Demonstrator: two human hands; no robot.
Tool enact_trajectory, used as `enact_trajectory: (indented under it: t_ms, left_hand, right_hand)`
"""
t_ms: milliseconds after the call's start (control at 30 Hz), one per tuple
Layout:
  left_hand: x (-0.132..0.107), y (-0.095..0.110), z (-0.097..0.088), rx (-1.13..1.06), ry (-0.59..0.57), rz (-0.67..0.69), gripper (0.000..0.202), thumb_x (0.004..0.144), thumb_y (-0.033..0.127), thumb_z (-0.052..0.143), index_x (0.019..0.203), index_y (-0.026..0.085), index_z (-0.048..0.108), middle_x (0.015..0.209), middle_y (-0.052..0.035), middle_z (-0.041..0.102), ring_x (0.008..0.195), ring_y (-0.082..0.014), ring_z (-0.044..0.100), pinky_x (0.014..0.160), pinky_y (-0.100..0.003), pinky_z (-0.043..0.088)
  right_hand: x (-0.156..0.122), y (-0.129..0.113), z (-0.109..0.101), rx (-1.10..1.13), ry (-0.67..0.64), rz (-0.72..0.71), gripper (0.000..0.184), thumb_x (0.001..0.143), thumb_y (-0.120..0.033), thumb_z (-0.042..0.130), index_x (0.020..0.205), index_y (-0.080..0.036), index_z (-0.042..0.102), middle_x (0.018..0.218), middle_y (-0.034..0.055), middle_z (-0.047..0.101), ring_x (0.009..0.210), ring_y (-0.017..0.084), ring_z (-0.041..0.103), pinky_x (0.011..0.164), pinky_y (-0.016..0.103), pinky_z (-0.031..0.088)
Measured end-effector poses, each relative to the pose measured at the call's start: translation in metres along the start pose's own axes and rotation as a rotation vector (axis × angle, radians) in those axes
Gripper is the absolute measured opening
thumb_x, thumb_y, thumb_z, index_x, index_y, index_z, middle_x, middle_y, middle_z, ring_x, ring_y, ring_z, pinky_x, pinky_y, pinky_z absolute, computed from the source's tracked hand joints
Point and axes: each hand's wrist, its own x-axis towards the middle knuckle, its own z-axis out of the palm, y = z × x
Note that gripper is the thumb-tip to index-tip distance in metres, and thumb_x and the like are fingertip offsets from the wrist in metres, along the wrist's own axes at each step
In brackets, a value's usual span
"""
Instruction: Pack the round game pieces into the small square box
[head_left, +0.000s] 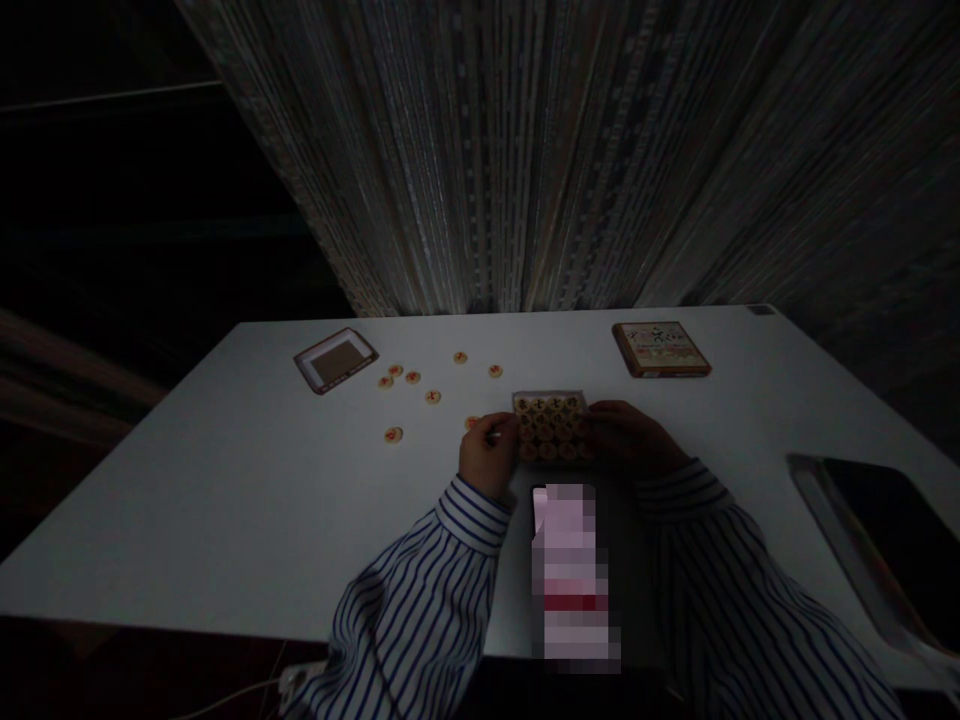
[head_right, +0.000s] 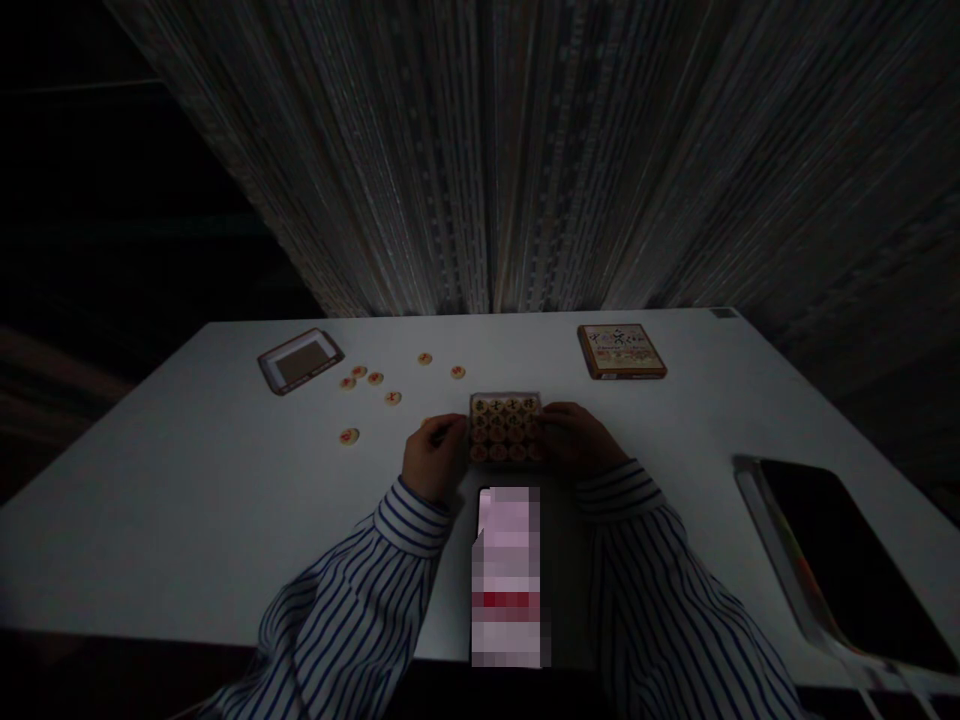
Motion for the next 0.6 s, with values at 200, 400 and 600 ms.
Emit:
enact_trajectory:
  t_ms: [200, 400, 600]
  left_hand:
    - [-0.0008, 0.0028, -0.0013, 0.022, -0.002, 0.003, 0.014, 0.07, 0.021, 0.057, 0.077, 0.013, 0.067, 0.07, -0.0038, 0.067, 0.061, -0.0124, 0.06, 0.057, -0.023, 0.048]
    - [-0.0002, 0.0026, -0.0017, 0.023, -0.003, 0.02, 0.013, 0.069, 0.019, 0.058, 0.076, 0.013, 0.067, 0.068, -0.0038, 0.066, 0.063, -0.0129, 0.06, 0.058, -0.023, 0.048]
    - [-0.0006, 0.0025, -0.0019, 0.001, -0.005, 0.017, 0.014, 0.07, 0.02, 0.057, 0.077, 0.013, 0.067, 0.069, -0.0038, 0.067, 0.063, -0.013, 0.061, 0.059, -0.024, 0.049]
  right_hand:
    - [0.0014, -0.0033, 0.001, -0.023, -0.019, 0.045, 0.023, 0.078, -0.034, 0.052, 0.089, -0.021, 0.067, 0.094, 0.0099, 0.064, 0.087, 0.021, 0.062, 0.075, 0.038, 0.054]
    - [0.0001, -0.0018, 0.005, -0.015, -0.027, 0.09, 0.023, 0.076, -0.034, 0.054, 0.09, -0.023, 0.068, 0.094, 0.0091, 0.064, 0.087, 0.021, 0.061, 0.075, 0.038, 0.054]
    - [-0.0001, -0.0014, 0.0043, -0.023, -0.047, 0.093, 0.023, 0.077, -0.034, 0.053, 0.091, -0.023, 0.069, 0.095, 0.0091, 0.064, 0.087, 0.021, 0.061, 0.075, 0.038, 0.054]
